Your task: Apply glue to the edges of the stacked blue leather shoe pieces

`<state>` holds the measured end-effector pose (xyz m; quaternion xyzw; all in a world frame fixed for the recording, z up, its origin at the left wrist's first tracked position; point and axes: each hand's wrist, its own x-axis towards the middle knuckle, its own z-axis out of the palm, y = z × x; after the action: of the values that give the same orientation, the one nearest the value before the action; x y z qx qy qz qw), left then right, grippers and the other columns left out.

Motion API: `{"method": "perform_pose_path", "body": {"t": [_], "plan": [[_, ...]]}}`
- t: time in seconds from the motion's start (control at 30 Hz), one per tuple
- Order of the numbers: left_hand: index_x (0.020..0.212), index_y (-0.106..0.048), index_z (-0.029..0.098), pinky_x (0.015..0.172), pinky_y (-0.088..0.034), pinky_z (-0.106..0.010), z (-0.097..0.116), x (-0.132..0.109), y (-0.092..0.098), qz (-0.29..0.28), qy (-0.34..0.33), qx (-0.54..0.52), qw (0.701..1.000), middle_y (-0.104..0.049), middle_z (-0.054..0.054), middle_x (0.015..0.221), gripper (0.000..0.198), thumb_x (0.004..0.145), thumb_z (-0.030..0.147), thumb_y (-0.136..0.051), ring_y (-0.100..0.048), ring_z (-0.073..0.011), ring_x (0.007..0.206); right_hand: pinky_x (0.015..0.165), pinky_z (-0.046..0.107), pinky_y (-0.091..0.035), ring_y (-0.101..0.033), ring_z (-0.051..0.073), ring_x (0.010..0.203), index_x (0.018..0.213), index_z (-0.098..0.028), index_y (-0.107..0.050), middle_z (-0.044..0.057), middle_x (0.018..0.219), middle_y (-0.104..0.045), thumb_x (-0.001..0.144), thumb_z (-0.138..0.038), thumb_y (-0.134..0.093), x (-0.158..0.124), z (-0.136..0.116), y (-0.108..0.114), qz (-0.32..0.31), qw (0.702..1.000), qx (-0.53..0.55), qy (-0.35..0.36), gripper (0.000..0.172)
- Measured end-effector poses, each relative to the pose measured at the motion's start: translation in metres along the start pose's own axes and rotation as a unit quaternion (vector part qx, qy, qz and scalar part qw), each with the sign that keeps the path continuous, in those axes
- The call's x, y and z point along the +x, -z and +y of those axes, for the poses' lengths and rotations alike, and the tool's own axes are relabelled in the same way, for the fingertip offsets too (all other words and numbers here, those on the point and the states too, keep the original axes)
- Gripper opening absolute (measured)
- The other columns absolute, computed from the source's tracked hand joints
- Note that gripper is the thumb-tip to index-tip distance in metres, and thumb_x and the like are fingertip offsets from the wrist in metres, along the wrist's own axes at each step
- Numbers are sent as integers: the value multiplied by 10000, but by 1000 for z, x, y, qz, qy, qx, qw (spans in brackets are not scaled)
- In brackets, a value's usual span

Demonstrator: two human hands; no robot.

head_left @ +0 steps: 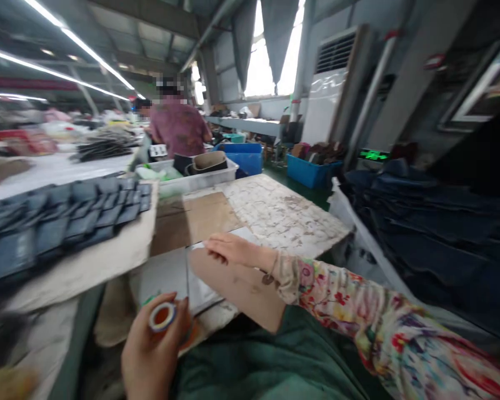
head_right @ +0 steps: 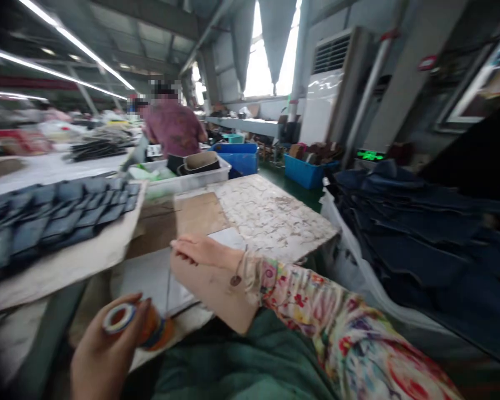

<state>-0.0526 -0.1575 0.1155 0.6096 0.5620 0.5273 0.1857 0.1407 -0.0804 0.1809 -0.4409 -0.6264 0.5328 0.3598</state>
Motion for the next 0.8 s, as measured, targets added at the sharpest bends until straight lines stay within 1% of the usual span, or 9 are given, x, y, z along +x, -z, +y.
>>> {"method": "perform_pose_path", "body": {"t": [0.1,0.17,0.27,0.33,0.5,0.57,0.63,0.67,0.8], "plan": [[862,-646,165,707,-514,-274,-4,-8,13,32,-12,-1,999,-678,-50,851,356,701,481,-674,-641,-173,760,427,157,-337,-409,43,467,685,-147,-519,-61,566,-448,944,-254,-430,15,10,-11,-11,1000,5,18,294],[872,-636,167,763,-512,-272,-2,-13,20,63,-22,-13,998,-677,-54,896,284,735,415,-661,-642,-168,822,450,157,-352,-434,42,475,711,-128,-573,-54,561,-479,915,-229,-477,27,14,-22,-24,999,19,9,248],[882,-626,173,759,-509,-237,4,-23,37,107,-19,-18,994,-675,-42,913,209,756,336,-656,-639,-148,851,498,158,-395,-495,43,503,769,-110,-626,-42,581,-541,841,-141,-561,45,19,-42,-56,997,38,-20,102],[874,-621,173,764,-506,-228,9,-30,49,133,-16,-14,991,-672,-35,911,188,755,315,-658,-637,-142,855,539,166,-433,-526,44,518,804,-110,-639,-36,600,-571,809,-92,-575,57,23,-56,-75,996,42,-35,67],[860,-611,175,822,-490,-242,13,-47,70,194,20,-22,981,-654,-29,924,153,768,292,-648,-615,-137,882,609,183,-494,-580,52,578,903,-125,-630,-20,675,-623,763,-28,-601,79,38,-91,-99,993,42,-57,173],[856,-609,179,821,-491,-231,10,-52,75,201,8,-3,980,-653,-23,914,127,772,267,-645,-615,-127,874,600,181,-501,-586,56,581,894,-129,-613,-18,671,-622,776,-43,-604,85,44,-104,-103,992,30,-64,146],[857,-606,180,802,-497,-216,5,-55,79,186,-16,28,982,-655,-20,900,109,772,238,-644,-622,-119,859,562,175,-493,-570,57,547,825,-128,-596,-14,637,-612,804,-76,-595,90,50,-117,-107,992,6,-71,56],[860,-604,180,790,-500,-211,2,-57,81,180,-25,38,983,-655,-19,894,106,773,227,-642,-624,-116,849,535,172,-482,-554,56,522,782,-127,-586,-13,613,-603,819,-93,-584,93,53,-122,-110,991,-10,-74,51],[868,-594,180,791,-502,-209,-10,-62,82,177,-24,44,983,-653,-21,891,104,779,210,-638,-624,-111,845,475,159,-446,-524,58,488,700,-130,-579,-4,584,-599,859,-128,-528,97,68,-140,-131,985,-86,-75,167]]}}
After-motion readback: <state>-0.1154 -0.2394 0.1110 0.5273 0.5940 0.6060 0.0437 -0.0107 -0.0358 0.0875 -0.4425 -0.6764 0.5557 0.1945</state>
